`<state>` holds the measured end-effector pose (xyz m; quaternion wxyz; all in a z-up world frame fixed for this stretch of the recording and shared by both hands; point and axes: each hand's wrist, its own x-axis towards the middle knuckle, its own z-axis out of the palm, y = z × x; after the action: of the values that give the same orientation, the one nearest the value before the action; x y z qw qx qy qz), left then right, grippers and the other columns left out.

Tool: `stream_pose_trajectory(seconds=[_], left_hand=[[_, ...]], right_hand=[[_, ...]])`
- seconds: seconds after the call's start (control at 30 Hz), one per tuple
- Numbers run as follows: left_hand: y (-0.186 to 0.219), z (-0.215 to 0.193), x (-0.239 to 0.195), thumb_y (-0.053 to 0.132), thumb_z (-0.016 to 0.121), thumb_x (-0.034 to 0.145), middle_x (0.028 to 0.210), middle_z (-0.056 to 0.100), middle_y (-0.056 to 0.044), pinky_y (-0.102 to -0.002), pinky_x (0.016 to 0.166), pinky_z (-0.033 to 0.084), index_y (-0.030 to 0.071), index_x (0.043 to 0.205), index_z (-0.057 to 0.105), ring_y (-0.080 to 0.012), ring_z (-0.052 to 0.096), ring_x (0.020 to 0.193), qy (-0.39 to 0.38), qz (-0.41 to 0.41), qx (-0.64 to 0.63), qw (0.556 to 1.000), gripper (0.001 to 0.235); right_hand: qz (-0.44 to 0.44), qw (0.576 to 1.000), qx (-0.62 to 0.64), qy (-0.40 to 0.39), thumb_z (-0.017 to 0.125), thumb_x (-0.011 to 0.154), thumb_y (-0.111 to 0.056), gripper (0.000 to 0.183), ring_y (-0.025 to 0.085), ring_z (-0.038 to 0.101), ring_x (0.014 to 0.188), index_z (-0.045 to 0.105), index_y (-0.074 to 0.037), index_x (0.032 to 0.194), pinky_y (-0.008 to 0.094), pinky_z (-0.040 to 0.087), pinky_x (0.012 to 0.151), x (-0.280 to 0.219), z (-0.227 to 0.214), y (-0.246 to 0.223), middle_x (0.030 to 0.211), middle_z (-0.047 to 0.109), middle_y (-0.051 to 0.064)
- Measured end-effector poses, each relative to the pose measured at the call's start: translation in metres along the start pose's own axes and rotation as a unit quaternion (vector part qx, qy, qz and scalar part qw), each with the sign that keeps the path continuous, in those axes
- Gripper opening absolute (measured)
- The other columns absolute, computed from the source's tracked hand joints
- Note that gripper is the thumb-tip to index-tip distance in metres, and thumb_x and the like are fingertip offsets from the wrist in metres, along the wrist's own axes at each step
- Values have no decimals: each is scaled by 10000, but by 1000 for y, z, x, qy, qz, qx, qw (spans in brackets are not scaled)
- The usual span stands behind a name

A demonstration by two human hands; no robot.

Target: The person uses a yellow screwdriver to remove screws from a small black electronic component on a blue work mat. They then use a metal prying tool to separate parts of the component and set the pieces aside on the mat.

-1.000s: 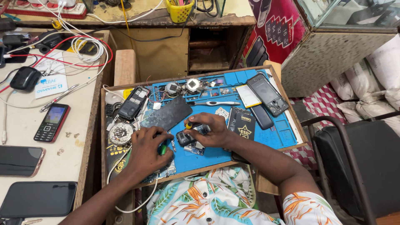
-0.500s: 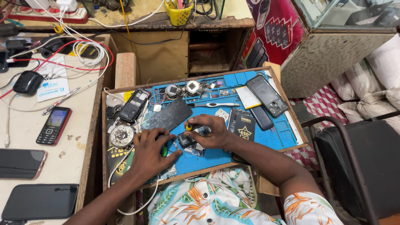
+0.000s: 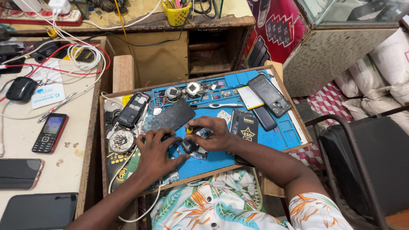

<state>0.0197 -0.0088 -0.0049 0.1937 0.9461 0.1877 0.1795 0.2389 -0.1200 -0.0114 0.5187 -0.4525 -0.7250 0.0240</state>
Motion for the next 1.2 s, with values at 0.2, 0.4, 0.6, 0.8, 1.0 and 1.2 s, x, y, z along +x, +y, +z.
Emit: stream_pose_trajectory(seconds=[0.2, 0.4, 0.6, 0.8, 1.0, 1.2], left_hand=[[-1, 0, 0, 566, 825, 649, 1270, 576, -46, -552, 1015, 202, 215, 1052, 787, -297, 428, 1228, 2, -4, -18, 1000, 536], [2, -1, 2, 626, 844, 598, 1245, 590, -54, -570, 1017, 192, 188, 1011, 790, -310, 433, 1219, 7, -8, -15, 1000, 604], [0, 2, 2, 588, 830, 614, 1246, 611, -32, -558, 1049, 198, 200, 971, 805, -284, 449, 1250, 42, 5, -14, 999, 528], [-6, 6, 2, 545, 819, 629, 1214, 619, -18, -572, 1069, 181, 169, 989, 809, -255, 475, 1225, 26, -2, -17, 1000, 520], [-10, 10, 1, 526, 804, 656, 1150, 679, -4, -569, 1082, 196, 126, 981, 798, -234, 523, 1177, 52, 26, -7, 998, 515], [-12, 12, 2, 506, 790, 682, 1111, 723, -7, -566, 1089, 201, 112, 998, 798, -223, 549, 1158, 56, 24, -5, 998, 505]], right_hand=[[-6, 1000, -11, 1, 872, 884, -87, 554, 241, 784, 941, 523, -95, 1314, 314, 647, 750, -1, 0, 0, 1056, 742, 153], [-9, 1000, -15, 7, 874, 878, -73, 552, 249, 785, 929, 532, -101, 1311, 325, 642, 741, -1, 0, -2, 1044, 745, 142], [-7, 1000, -9, 10, 861, 891, -67, 538, 257, 785, 964, 529, -98, 1313, 330, 657, 775, 2, -1, -5, 1065, 747, 144], [-15, 1000, -11, 12, 862, 888, -71, 550, 255, 783, 972, 525, -93, 1321, 327, 660, 782, 3, 0, -6, 1069, 746, 146], [-12, 1000, -1, 13, 864, 885, -62, 559, 248, 786, 952, 525, -100, 1328, 322, 656, 767, 2, 1, -6, 1050, 747, 140], [-13, 1000, -10, 13, 867, 885, -68, 570, 246, 783, 941, 521, -106, 1335, 321, 651, 758, 2, 1, -5, 1042, 743, 136]])
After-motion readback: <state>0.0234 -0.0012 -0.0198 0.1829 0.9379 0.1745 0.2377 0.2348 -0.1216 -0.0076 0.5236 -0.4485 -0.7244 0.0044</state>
